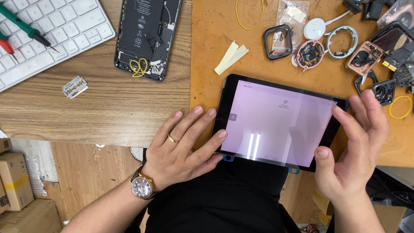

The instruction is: Testing and navigating various functions and settings on a tablet and a smartphone at a repair station.

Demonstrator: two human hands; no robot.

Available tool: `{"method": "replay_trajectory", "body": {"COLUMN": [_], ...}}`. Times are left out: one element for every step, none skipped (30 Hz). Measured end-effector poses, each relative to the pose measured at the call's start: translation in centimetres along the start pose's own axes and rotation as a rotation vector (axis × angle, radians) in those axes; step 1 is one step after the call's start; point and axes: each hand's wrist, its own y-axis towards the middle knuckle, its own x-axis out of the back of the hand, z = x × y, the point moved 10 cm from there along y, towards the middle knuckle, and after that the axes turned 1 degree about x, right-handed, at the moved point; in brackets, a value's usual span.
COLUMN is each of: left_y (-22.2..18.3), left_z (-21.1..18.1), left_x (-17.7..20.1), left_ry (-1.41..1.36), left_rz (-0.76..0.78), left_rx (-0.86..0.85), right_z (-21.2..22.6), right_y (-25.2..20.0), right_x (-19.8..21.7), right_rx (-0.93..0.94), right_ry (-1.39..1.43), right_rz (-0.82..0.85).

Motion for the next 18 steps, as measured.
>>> {"method": "replay_trajectory", "body": {"left_y": [0.0, 0.0, -0.1, -0.2, -0.2, -0.3, -0.3, -0.4, -0.3, -0.3, -0.2, -0.2, -0.2, -0.1, -0.1, -0.1, -0.1, -0.2], "left_z": [-0.1, -0.1, 0.0, 0.0, 0.0, 0.0, 0.0, -0.1, -0.1, -0.2, -0.3, -0.4, -0.4, -0.4, -0.5, -0.5, -0.5, -0.7], "left_x": [0.1, 0.2, 0.3, 0.3, 0.2, 0.3, 0.2, 0.1, 0.1, 0.2, 0.2, 0.2, 0.1, 0.1, 0.0, 0.0, 0.0, -0.1], "left_ry": [0.009, 0.020, 0.026, 0.012, -0.001, 0.000, 0.000, -0.005, -0.006, 0.010, 0.026, 0.021, 0.016, 0.011, 0.005, 0.013, 0.021, 0.019], "left_rz": [-0.008, -0.017, -0.021, -0.010, 0.002, -0.001, 0.002, 0.009, 0.008, 0.005, 0.001, -0.001, 0.001, 0.001, -0.002, -0.007, -0.012, -0.014], "left_rx": [-0.005, -0.010, -0.009, -0.011, -0.013, -0.017, -0.014, -0.012, -0.016, -0.028, -0.040, -0.046, -0.042, -0.038, -0.046, -0.040, -0.035, -0.040], "right_z": [0.2, 0.4, 0.4, 0.3, 0.1, 0.0, -0.2, -0.5, -0.6, -0.7, -0.8, -1.0, -1.2, -1.5, -1.5, -1.7, -1.8, -1.9], "right_y": [0.1, 0.3, 0.3, 0.2, 0.1, 0.1, 0.0, -0.1, -0.1, -0.1, -0.2, -0.3, -0.3, -0.4, -0.4, -0.4, -0.5, -0.7], "right_x": [0.2, 0.3, 0.3, 0.4, 0.5, 0.6, 0.7, 0.8, 0.8, 1.0, 1.1, 1.2, 1.2, 1.2, 1.3, 1.5, 1.6, 1.8], "right_rx": [0.004, 0.011, 0.018, 0.012, 0.007, 0.008, -0.004, -0.019, -0.022, -0.016, -0.009, -0.014, -0.022, -0.030, -0.034, -0.043, -0.051, -0.053], "right_ry": [0.023, 0.048, 0.048, 0.087, 0.125, 0.123, 0.159, 0.194, 0.192, 0.219, 0.245, 0.240, 0.259, 0.278, 0.272, 0.301, 0.331, 0.328], "right_rz": [-0.021, -0.043, -0.044, -0.051, -0.058, -0.062, -0.067, -0.070, -0.073, -0.083, -0.093, -0.097, -0.094, -0.091, -0.097, -0.112, -0.126, -0.130]}}
